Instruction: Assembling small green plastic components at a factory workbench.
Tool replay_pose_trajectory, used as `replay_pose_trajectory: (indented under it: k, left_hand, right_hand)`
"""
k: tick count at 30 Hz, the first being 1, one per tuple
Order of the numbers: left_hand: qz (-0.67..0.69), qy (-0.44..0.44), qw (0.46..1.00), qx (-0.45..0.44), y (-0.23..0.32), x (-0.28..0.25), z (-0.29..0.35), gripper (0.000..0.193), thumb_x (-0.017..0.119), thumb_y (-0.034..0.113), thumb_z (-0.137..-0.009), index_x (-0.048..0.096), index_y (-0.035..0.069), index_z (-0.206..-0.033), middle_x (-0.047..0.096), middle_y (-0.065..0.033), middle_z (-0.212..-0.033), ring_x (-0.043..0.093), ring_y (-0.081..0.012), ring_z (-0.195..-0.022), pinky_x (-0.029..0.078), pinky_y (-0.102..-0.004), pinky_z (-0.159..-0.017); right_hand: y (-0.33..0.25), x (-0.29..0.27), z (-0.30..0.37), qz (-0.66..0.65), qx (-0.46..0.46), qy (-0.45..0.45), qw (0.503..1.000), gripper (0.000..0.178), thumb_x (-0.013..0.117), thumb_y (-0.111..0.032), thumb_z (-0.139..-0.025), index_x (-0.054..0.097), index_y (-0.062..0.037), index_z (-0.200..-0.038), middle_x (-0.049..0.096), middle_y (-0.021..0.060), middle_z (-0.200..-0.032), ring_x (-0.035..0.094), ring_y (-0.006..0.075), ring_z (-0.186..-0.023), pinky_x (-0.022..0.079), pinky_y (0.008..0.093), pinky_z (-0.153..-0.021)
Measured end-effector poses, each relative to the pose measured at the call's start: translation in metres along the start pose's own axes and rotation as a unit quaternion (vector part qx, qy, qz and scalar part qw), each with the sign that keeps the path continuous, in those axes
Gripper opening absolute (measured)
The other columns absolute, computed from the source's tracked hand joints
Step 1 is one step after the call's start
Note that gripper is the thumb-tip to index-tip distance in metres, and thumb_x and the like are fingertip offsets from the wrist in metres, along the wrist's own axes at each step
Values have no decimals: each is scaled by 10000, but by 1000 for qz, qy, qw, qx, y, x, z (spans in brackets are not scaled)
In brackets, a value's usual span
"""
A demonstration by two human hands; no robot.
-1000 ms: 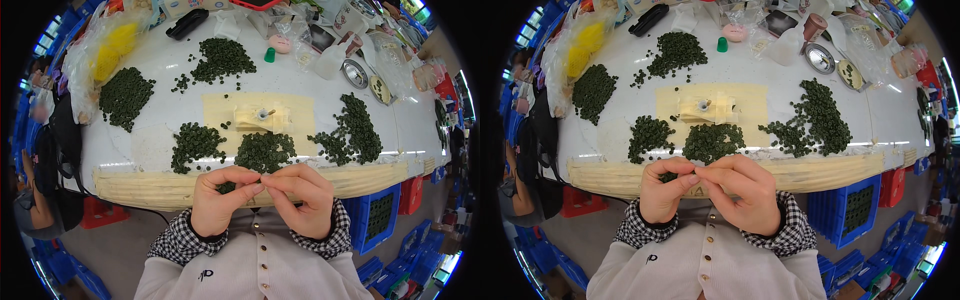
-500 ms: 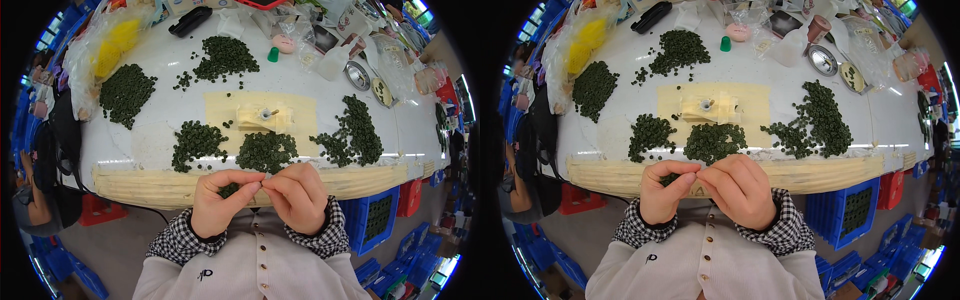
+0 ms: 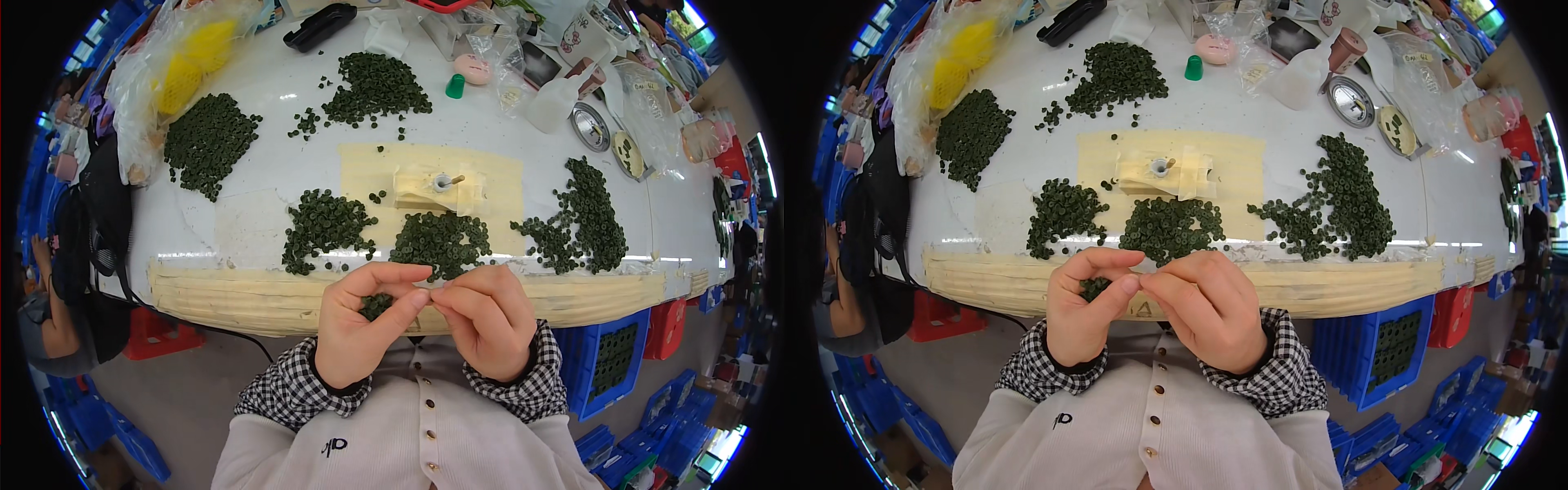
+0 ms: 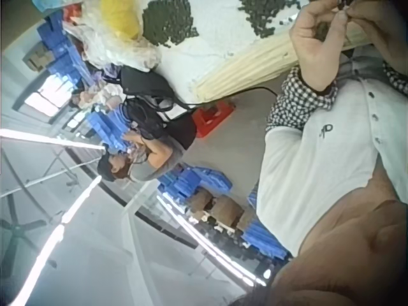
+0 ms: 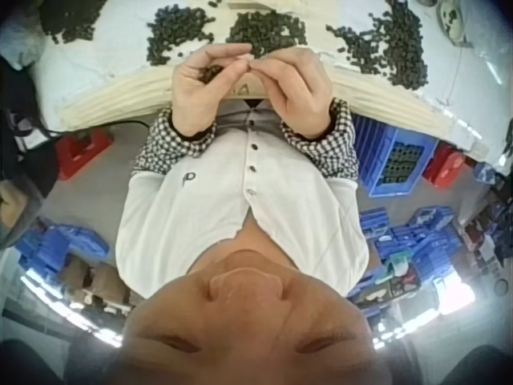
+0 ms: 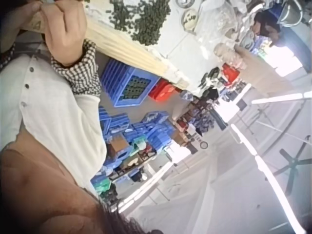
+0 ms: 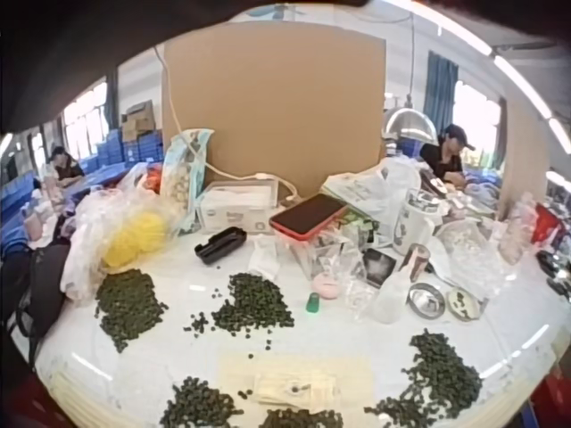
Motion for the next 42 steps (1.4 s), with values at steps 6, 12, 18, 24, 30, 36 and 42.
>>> replay_pose_trajectory:
  k: [6, 12, 18, 24, 30, 36, 42]
  left_hand:
    - [22, -60, 998, -23, -5, -7, -1, 148, 617, 47, -870, 633, -36, -991, 666, -69, -877, 586, -75, -782, 462, -203, -700]
    - [-7, -94, 995, -30, 5, -4, 0, 138, 603, 54, -879, 645, -48, -961, 677, -92, -896, 605, -96, -819, 476, -221, -733]
    - [-51, -93, 994, 18, 3, -7, -1, 124, 601, 44, -872, 656, -50, -932, 686, -92, -872, 612, -88, -806, 483, -218, -731]
    - [-69, -98, 993, 17, 3, -9, -1, 117, 610, 43, -859, 659, -48, -915, 686, -86, -863, 602, -78, -777, 482, -215, -706]
    - [-72, -73, 994, 30, -1, -9, -1, 112, 619, 43, -849, 659, -46, -904, 677, -66, -838, 579, -63, -753, 471, -208, -684]
    - [-81, -52, 994, 50, 0, -5, 2, 105, 628, 28, -838, 660, -44, -908, 640, -17, -793, 503, -38, -697, 435, -193, -633]
    - [-102, -50, 992, 61, 1, -7, 2, 111, 633, 14, -831, 657, -43, -922, 639, -18, -801, 497, -35, -693, 431, -191, -630]
  right_hand:
    - [-2, 1, 1, -8, -5, 11, 1000, 204, 716, 4, -689, 622, 5, -870, 583, 93, -812, 584, 235, -684, 478, 309, -582]
    - [-1, 2, 1, 37, -40, 28, 998, 205, 720, -11, -684, 624, 2, -864, 591, 91, -815, 588, 235, -690, 497, 306, -591]
    - [-2, 1, 4, 55, -61, 21, 996, 209, 720, -27, -684, 626, 7, -868, 604, 101, -833, 595, 237, -692, 511, 303, -596]
    - [-1, 0, 5, 50, -70, 8, 996, 210, 723, -26, -682, 626, 9, -865, 608, 104, -825, 602, 239, -687, 511, 301, -583]
    - [0, -2, 1, -99, 86, -14, 991, 179, 707, 44, -688, 621, 8, -842, 625, 125, -835, 620, 233, -716, 504, 288, -615]
    - [6, -1, 3, -222, 195, -22, 955, 138, 665, 70, -719, 618, 16, -836, 630, 119, -829, 622, 194, -731, 489, 268, -644]
    - [8, 3, 4, -250, 223, -30, 942, 119, 662, 62, -729, 615, 13, -828, 625, 109, -816, 618, 181, -733, 486, 264, -649]
Point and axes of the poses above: each hand's wrist, its own z-axis away from the middle knuckle, its own x-axis out of the palm, y = z × x, the point moved 3 cm from there along -z, towards the middle knuckle
